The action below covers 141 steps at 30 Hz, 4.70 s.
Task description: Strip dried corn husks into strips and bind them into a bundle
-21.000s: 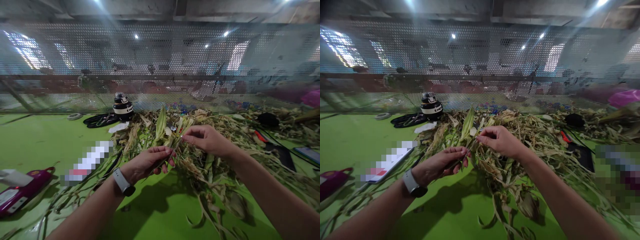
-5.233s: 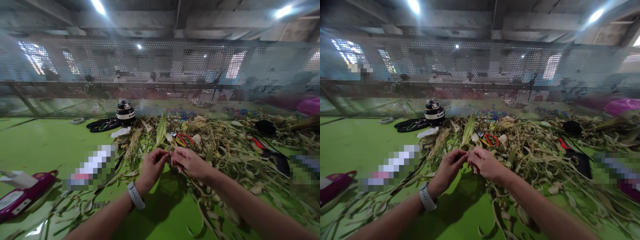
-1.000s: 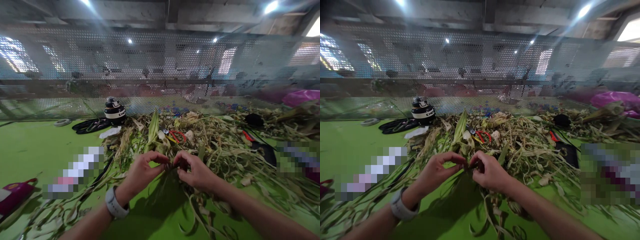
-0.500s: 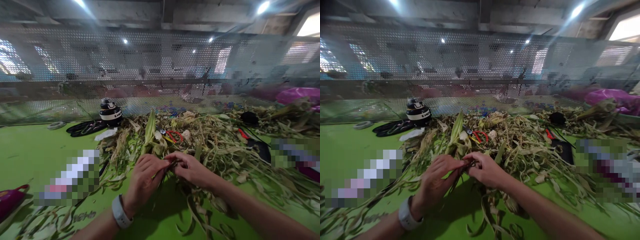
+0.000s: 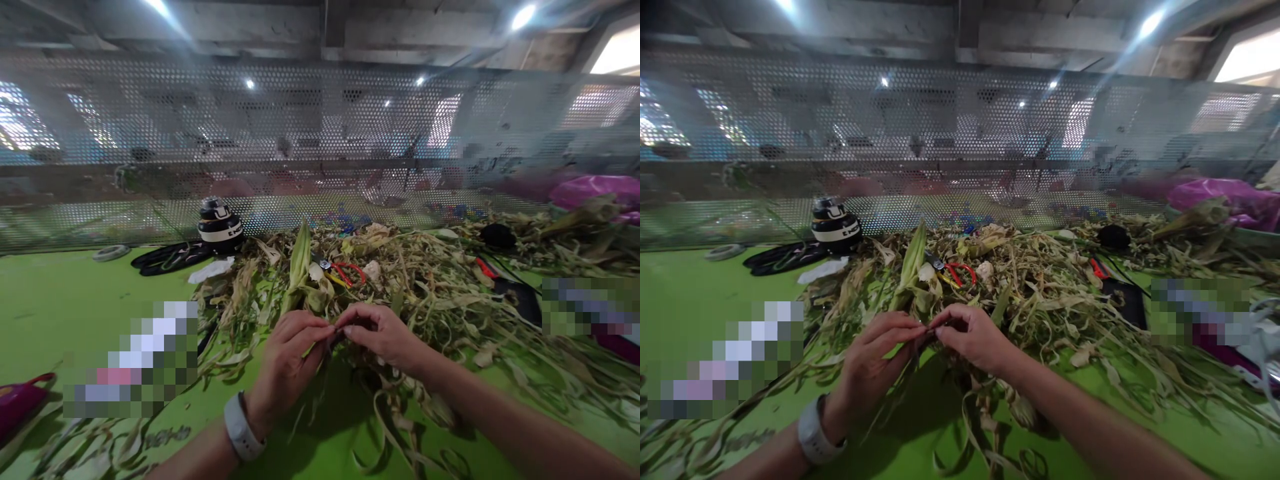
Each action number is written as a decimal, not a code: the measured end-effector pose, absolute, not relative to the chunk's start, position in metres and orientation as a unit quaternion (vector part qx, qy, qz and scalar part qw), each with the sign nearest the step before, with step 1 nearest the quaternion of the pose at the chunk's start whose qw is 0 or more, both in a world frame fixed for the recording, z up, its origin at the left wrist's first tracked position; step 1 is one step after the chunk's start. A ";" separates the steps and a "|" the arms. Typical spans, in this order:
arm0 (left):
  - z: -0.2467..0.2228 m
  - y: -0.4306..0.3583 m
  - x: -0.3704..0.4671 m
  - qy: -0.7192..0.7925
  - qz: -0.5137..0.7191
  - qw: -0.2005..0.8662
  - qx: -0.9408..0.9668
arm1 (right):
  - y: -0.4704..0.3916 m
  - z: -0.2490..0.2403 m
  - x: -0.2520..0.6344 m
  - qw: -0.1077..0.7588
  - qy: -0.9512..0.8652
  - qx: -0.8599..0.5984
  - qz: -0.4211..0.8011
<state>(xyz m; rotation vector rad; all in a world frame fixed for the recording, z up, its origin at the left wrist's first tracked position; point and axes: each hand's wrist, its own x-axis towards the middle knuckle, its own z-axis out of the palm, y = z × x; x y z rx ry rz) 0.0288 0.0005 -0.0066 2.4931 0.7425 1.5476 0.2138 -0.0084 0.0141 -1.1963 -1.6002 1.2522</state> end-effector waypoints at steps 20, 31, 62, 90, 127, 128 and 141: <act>-0.013 0.005 0.031 0.282 0.480 0.109 0.823 | -0.009 0.010 0.213 0.382 -0.630 -0.419 0.531; -0.014 0.003 0.030 0.268 0.465 0.072 0.840 | -0.008 0.016 0.219 0.378 -0.628 -0.461 0.501; 0.005 0.017 0.019 0.268 0.452 0.464 0.713 | -0.006 0.058 0.262 0.221 -0.782 -0.438 0.385; 0.007 0.001 0.027 0.235 0.317 0.759 0.517 | -0.020 0.042 0.226 0.333 -0.549 -0.336 0.689; 0.010 0.005 0.024 0.258 0.306 0.616 0.679 | -0.023 0.035 0.218 0.312 -0.510 -0.437 0.672; 0.010 0.005 0.023 0.262 0.306 0.619 0.674 | -0.024 0.036 0.218 0.310 -0.508 -0.439 0.673; 0.013 0.000 0.029 0.277 0.299 0.685 0.604 | -0.026 0.043 0.220 0.292 -0.493 -0.457 0.680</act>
